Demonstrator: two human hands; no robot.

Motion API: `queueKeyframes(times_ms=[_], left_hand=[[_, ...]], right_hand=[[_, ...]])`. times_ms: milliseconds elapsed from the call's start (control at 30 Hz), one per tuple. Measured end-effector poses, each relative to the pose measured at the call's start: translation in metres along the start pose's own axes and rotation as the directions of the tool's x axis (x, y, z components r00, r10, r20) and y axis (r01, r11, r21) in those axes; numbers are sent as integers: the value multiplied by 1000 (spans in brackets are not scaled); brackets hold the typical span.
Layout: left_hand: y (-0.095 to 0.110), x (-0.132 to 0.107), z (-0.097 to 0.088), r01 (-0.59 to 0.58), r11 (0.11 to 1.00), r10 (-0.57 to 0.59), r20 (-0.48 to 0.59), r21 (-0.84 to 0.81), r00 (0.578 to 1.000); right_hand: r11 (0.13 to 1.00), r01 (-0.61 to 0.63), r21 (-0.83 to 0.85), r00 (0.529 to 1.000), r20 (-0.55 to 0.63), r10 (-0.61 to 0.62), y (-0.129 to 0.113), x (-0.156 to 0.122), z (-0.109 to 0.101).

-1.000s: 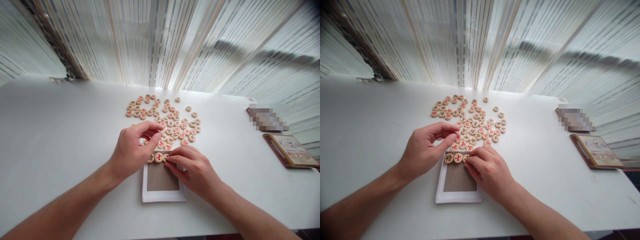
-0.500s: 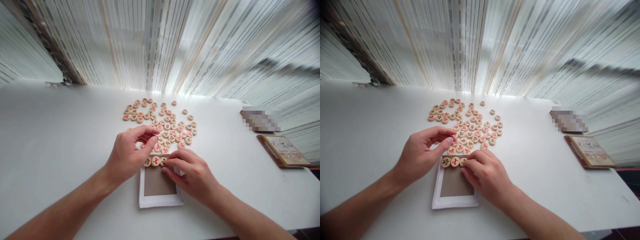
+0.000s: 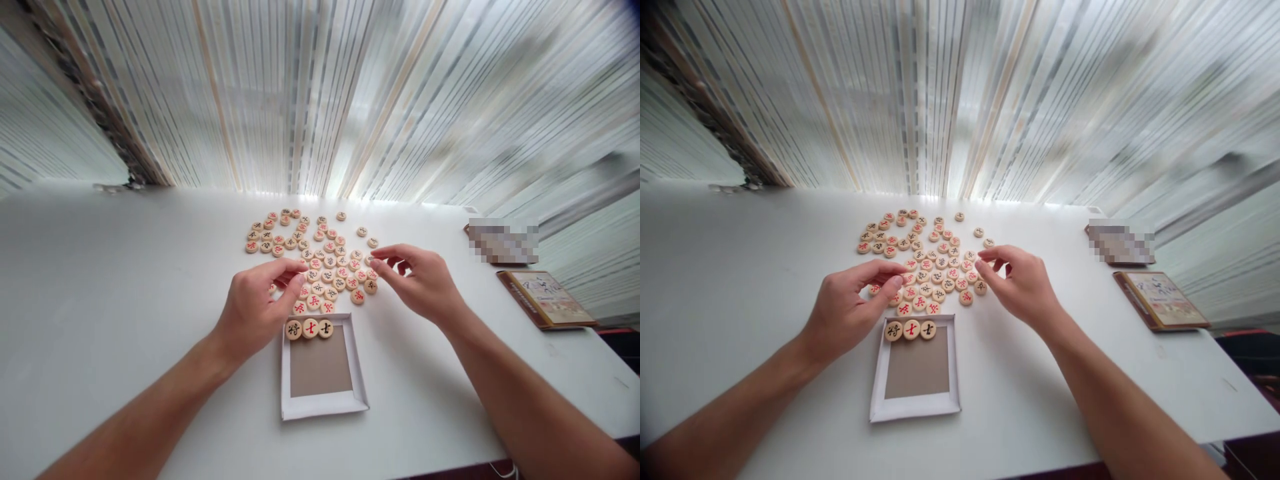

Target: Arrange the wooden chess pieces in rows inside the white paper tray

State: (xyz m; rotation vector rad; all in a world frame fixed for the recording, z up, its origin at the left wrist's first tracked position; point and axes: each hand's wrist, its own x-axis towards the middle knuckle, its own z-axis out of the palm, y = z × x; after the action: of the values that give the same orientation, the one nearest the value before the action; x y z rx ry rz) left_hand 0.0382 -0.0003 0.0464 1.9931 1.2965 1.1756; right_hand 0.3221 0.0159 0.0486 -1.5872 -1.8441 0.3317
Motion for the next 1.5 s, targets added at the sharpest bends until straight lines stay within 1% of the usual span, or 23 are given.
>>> queueKeyframes(times_ms=[33,67,167,267,433,533,633,700,767,800,833,867,900,933,967,1067,1133,1200,1267,1367,1500], left_hand=[[-1,0,0,-6,1000,6,-5,8,1000],[-2,1,-1,-13,1000,14,-7,16,1000],[-3,2,-1,-29,999,29,-12,42,1000],[-4,2,-2,-50,997,51,-12,64,999],[-4,1,-2,-62,995,63,-8,75,998],[-4,1,-2,-76,994,77,-5,80,997],[-3,1,-2,-59,996,59,-7,62,998],[-1,1,-1,-10,1000,10,3,13,1000],[2,0,-1,55,996,-53,28,-75,998],[4,0,-1,84,989,-79,49,-125,996],[6,0,-1,106,979,-95,72,-172,993],[8,0,-1,123,970,-104,100,-211,990],[9,-1,0,140,960,-110,134,-244,985],[11,-2,0,158,949,-115,167,-273,979],[13,-2,0,179,936,-120,204,-303,972],[16,-6,2,264,879,-141,312,-397,940],[19,-8,3,321,846,-165,364,-426,917],[20,-9,4,376,824,-202,401,-423,894],[21,-10,4,426,800,-237,431,-422,871],[22,-10,3,487,742,-267,463,-460,845],[22,-9,3,524,680,-274,484,-513,831]], right_hand=[[997,-58,-51,998,23,59,5,11,-1],[993,-83,-82,996,24,85,10,22,-1],[979,-138,-150,990,19,142,23,54,4],[964,-177,-199,981,43,189,33,77,16],[958,-157,-240,984,47,173,40,95,37],[967,-123,-224,990,36,134,35,96,41],[987,-40,-157,998,31,45,20,83,36],[996,32,-81,999,39,-28,3,65,30],[996,84,-4,994,68,-83,-17,40,23],[992,108,60,988,102,-114,-26,26,21],[972,124,201,978,143,-154,-35,12,19],[938,128,322,963,184,-195,-43,-1,19],[909,123,397,954,204,-218,-50,-13,19],[880,112,462,948,215,-234,-54,-23,20],[842,74,535,943,237,-233,-58,-32,21],[674,-84,734,931,298,-208,-59,-46,27],[579,-166,798,932,318,-172,-57,-49,29],[511,-238,826,930,346,-125,-55,-49,31],[447,-321,835,915,396,-83,-54,-49,31],[394,-382,836,900,433,-46,-54,-50,30],[383,-354,853,923,385,-4,-55,-51,29]])
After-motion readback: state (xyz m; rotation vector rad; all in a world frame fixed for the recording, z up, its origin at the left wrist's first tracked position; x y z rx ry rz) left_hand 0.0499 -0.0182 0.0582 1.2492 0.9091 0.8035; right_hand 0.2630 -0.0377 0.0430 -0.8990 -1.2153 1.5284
